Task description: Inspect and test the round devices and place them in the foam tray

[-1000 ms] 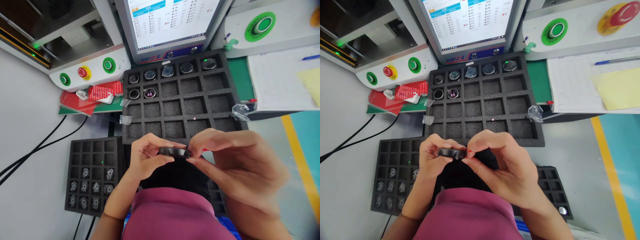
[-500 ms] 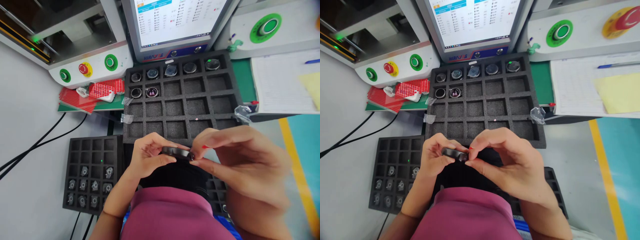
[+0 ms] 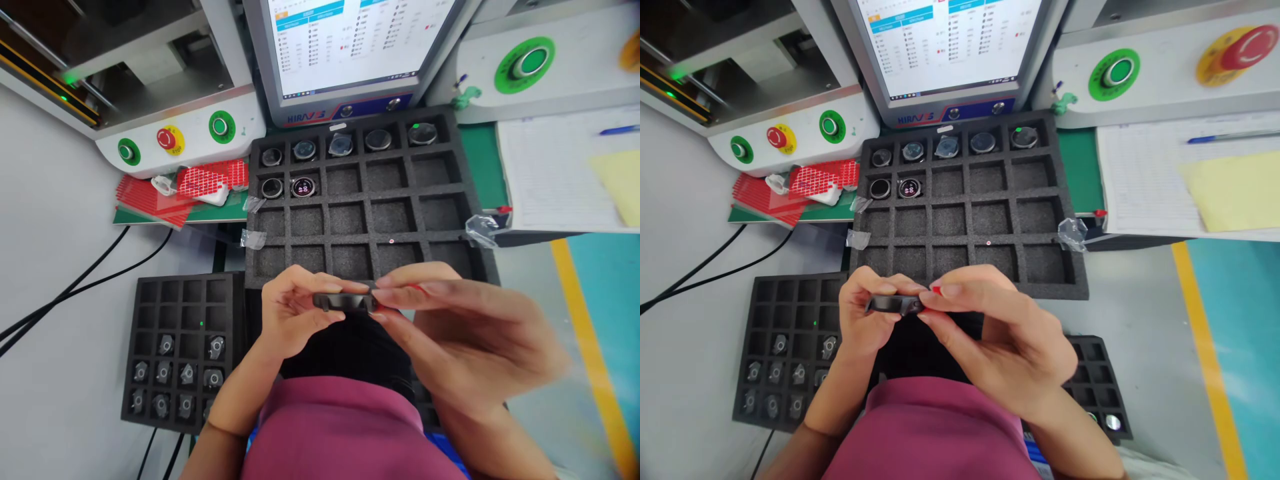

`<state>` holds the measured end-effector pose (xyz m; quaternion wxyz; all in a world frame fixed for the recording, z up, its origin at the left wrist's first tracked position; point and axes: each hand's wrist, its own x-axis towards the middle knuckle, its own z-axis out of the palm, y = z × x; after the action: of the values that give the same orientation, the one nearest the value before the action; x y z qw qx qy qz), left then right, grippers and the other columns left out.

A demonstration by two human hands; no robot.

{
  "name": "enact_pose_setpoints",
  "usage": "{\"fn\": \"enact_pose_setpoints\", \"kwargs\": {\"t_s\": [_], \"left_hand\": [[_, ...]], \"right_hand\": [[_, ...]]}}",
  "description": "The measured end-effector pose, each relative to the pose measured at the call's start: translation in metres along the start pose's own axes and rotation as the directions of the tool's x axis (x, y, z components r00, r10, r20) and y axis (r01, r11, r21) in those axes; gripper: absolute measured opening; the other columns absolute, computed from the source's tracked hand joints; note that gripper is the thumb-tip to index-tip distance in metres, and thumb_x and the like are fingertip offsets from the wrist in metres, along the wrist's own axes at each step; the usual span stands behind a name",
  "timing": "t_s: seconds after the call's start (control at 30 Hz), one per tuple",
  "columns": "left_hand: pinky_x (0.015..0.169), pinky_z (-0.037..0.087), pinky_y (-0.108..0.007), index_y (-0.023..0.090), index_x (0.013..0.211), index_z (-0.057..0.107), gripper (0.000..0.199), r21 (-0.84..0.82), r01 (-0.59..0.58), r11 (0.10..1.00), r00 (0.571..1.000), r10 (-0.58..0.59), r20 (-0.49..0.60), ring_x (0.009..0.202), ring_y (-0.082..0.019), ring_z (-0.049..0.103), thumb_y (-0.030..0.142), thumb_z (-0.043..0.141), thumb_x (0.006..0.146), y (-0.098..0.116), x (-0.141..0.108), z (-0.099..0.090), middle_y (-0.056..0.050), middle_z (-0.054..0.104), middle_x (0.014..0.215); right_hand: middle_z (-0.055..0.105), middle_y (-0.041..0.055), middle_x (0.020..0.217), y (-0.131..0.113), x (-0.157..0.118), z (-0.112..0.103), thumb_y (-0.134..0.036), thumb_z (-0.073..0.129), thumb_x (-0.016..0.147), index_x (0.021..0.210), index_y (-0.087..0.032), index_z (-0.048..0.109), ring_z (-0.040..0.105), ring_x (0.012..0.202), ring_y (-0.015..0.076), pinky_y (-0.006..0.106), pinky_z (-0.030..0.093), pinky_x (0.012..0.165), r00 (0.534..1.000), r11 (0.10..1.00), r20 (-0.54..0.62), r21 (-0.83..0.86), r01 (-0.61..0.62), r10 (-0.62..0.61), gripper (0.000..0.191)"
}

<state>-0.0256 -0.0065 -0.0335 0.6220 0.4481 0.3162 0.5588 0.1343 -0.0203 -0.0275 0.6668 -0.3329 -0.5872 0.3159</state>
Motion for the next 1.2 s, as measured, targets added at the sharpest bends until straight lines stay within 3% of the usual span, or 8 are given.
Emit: {"fn": "enact_pose_setpoints", "kwargs": {"t_s": [0.3,0.43,0.5,0.63,0.73,0.83,1.0,1.2], "left_hand": [[0.075,0.065,-0.025,0.022,0.089,0.072,0.016,0.115,-0.066,0.991,0.984,0.084,-0.159,0.083,-0.017,0.079,0.024,0.085,0.081,-0.002,-0.004,0.01,-0.002,0.082,0.092],[0.077,0.063,-0.018,0.021,0.084,0.071,0.021,0.141,-0.057,0.988,0.885,0.116,-0.452,0.08,-0.011,0.078,0.026,0.09,0.074,-0.003,0.009,0.009,0.002,0.08,0.084],[0.075,0.063,-0.018,0.019,0.083,0.07,0.026,0.114,-0.036,0.993,0.841,0.092,-0.533,0.077,-0.01,0.076,0.029,0.092,0.071,-0.003,0.016,0.004,0.003,0.078,0.08],[0.072,0.063,-0.02,0.016,0.084,0.071,0.026,0.087,0.109,0.99,0.869,-0.052,-0.492,0.075,-0.013,0.075,0.031,0.09,0.073,-0.005,0.02,-0.002,-0.001,0.077,0.078],[0.07,0.062,-0.024,0.015,0.085,0.07,0.027,0.093,0.258,0.962,0.883,-0.196,-0.428,0.076,-0.016,0.075,0.035,0.087,0.076,-0.008,0.02,0.002,-0.006,0.079,0.085],[0.064,0.056,-0.019,0.015,0.087,0.069,0.028,0.131,0.338,0.932,0.889,-0.27,-0.37,0.071,-0.012,0.071,0.038,0.082,0.081,-0.012,0.022,0.009,-0.008,0.079,0.091],[0.055,0.048,-0.014,0.016,0.099,0.067,0.028,0.098,0.357,0.929,0.908,-0.321,-0.271,0.057,-0.004,0.056,0.038,0.078,0.086,-0.015,0.022,0.02,-0.008,0.078,0.097],[0.073,0.06,-0.025,0.017,0.095,0.058,0.032,-0.057,0.397,0.916,0.901,-0.401,-0.166,0.076,-0.014,0.073,0.036,0.081,0.083,-0.014,0.019,0.035,-0.01,0.078,0.102]], "right_hand": [[0.073,0.0013,0.083,0.002,-0.001,0.004,0.004,0.078,0.074,0.114,-0.02,0.067,0.071,0.077,0.0185,0.029,0.063,0.061,0.994,0.992,-0.088,-0.111,0.062,-0.072,0.048],[0.073,0.0008,0.083,0.002,-0.002,-0.004,0.004,0.073,0.077,0.119,-0.02,0.064,0.07,0.073,0.0181,0.03,0.063,0.06,0.984,0.953,-0.03,-0.256,0.164,-0.178,0.05],[0.074,0.0004,0.086,0.011,-0.001,-0.022,0.004,0.073,0.077,0.119,-0.02,0.065,0.071,0.074,0.0164,0.029,0.063,0.066,0.964,0.911,-0.133,-0.379,0.163,-0.228,0.049],[0.074,-0.0001,0.09,0.055,0.008,-0.086,-0.015,0.079,0.082,0.108,-0.023,0.064,0.073,0.087,0.0173,0.034,0.061,0.087,0.852,0.842,-0.517,-0.492,-0.223,-0.077,0.031],[0.072,0.0018,0.1,0.092,0.015,-0.133,-0.028,0.091,0.061,0.11,-0.023,0.06,0.073,0.086,0.0206,0.034,0.061,0.072,0.812,0.804,-0.546,-0.377,-0.459,0.207,0.058],[0.069,-0.0011,0.086,0.107,0.02,-0.151,-0.027,0.09,0.052,0.103,-0.021,0.062,0.067,0.06,0.0153,0.027,0.055,0.054,0.797,0.805,-0.524,-0.31,-0.507,0.3,0.059],[0.067,-0.0025,0.092,0.065,0.024,-0.121,-0.013,0.089,0.063,0.104,-0.029,0.068,0.066,0.067,0.0085,0.018,0.056,0.064,0.815,0.896,-0.508,-0.169,-0.411,0.278,0.049],[0.068,-0.0028,0.098,0.016,0.016,-0.051,-0.005,0.088,0.068,0.114,-0.031,0.072,0.063,0.063,0.0068,0.023,0.062,0.087,0.88,0.944,-0.343,0.141,-0.299,0.33,0.055]]}}
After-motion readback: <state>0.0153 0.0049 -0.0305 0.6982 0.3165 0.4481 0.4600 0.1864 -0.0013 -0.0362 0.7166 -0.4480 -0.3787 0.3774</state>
